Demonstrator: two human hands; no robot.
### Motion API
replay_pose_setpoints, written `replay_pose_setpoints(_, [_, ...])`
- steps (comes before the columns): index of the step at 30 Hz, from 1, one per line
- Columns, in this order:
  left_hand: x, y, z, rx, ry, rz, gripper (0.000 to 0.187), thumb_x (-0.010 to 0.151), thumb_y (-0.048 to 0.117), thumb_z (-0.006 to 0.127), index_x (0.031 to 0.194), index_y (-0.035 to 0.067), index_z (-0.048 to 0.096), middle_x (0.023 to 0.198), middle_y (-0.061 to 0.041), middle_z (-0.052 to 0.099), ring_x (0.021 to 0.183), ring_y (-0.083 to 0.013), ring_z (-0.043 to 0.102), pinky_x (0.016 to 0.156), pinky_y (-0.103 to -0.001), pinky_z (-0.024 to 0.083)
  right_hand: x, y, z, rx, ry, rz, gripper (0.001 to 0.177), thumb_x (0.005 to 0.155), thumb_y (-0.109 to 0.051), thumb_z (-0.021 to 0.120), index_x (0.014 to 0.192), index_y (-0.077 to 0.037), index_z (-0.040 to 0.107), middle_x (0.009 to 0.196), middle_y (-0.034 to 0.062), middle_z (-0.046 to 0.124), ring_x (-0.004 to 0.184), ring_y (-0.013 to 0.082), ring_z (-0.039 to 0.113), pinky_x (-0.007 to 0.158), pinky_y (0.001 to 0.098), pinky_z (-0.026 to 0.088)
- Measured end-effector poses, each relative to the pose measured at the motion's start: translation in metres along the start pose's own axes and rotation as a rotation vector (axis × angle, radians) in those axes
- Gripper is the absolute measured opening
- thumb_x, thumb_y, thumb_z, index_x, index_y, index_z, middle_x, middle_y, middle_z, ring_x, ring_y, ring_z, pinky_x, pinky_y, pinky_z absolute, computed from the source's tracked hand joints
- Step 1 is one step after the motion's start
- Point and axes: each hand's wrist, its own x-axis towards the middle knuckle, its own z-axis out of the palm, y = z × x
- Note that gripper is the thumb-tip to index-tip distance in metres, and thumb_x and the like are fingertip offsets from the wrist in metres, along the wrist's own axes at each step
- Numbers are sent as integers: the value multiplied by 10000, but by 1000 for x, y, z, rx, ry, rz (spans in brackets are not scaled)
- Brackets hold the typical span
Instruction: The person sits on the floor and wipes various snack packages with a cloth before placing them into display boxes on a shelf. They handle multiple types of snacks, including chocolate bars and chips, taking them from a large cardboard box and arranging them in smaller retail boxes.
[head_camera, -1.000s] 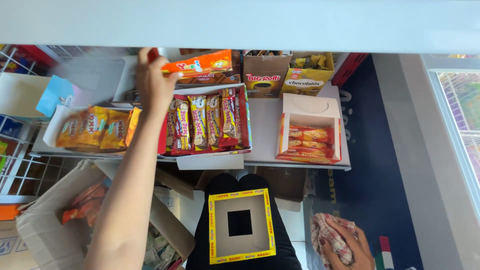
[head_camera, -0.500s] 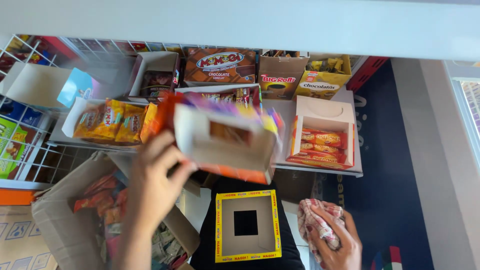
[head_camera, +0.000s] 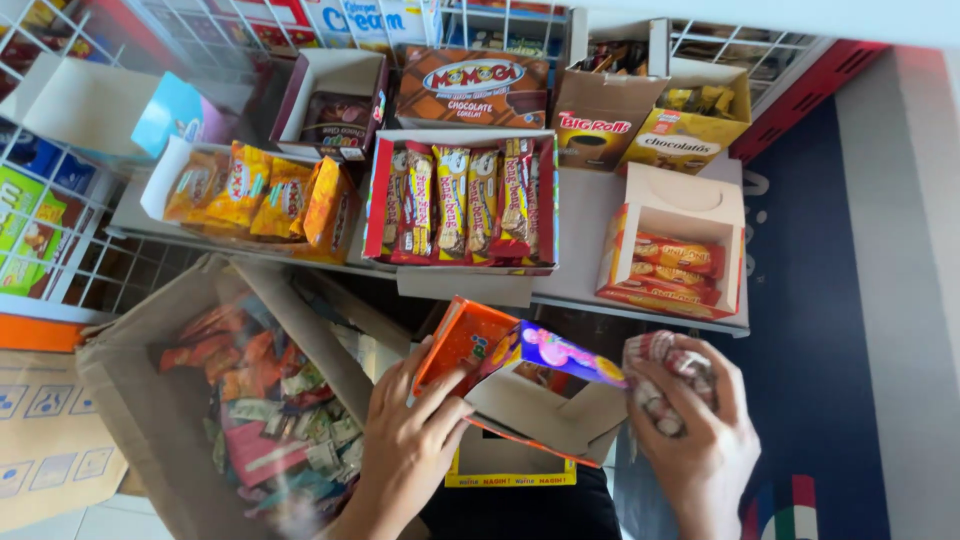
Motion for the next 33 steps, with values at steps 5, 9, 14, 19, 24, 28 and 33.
replay_pose_setpoints(5, [-19, -7, 2, -48, -37, -79, 282, 735, 202, 844, 962, 127, 695, 1208, -19, 673, 1313, -353, 527, 1078, -583, 381, 14, 13, -12, 61, 52, -51, 426, 687, -52, 874, 1090, -153, 784, 1300, 113, 638, 1196, 266, 661, 1006, 393, 557])
replay_pose_setpoints(9, [-25, -15, -6, -75, -5, -134, 286, 723, 196, 862, 939, 133, 685, 1047, 1, 702, 1288, -326, 570, 1068, -558, 407, 33, 54, -13, 79, 194, -56, 358, 846, -1, 844, 1182, -88, 758, 1272, 98, 610, 1208, 256, 652, 1057, 356, 564])
replay_pose_setpoints(14, [-32, -24, -39, -111, 20, -178, 287, 691, 164, 860, 921, 131, 692, 1028, -7, 709, 1265, -317, 584, 1024, -505, 448, 83, 94, 2, -85, 243, 49, 367, 854, -141, 864, 1215, -123, 802, 1234, 95, 655, 1141, 254, 692, 1051, 403, 565])
replay_pose_setpoints(19, [-48, -35, -62, -83, -16, -176, 272, 676, 171, 867, 872, 137, 682, 1052, 27, 730, 1283, -314, 589, 991, -491, 464, 128, 134, 31, -351, -94, 376, 608, 776, -586, 832, 1159, -115, 805, 1200, 168, 694, 1033, 381, 688, 875, 523, 537])
replay_pose_setpoints(24, [-50, -38, -80, -141, 127, -249, 284, 680, 120, 855, 918, 112, 699, 1041, -5, 745, 1192, -304, 643, 985, -445, 504, 135, 156, 50, -357, -19, 376, 728, 830, -700, 827, 1267, -120, 772, 1175, 218, 712, 1043, 412, 681, 888, 545, 527])
replay_pose_setpoints(28, [-42, -46, -88, -212, 347, -405, 260, 752, 67, 846, 961, 64, 692, 1036, -50, 755, 1020, -226, 714, 950, -365, 535, 104, 142, 41, -306, 224, 297, 615, 798, -527, 927, 1166, -52, 794, 1202, 215, 675, 986, 411, 682, 809, 537, 535])
replay_pose_setpoints(33, [8, -71, -65, -204, 533, -410, 252, 831, 32, 850, 1018, 24, 682, 1064, -78, 729, 1015, -229, 694, 946, -343, 533, 26, 140, 48, -32, 255, 129, 319, 911, -200, 900, 1164, -47, 779, 1174, 180, 665, 1095, 315, 700, 941, 428, 562])
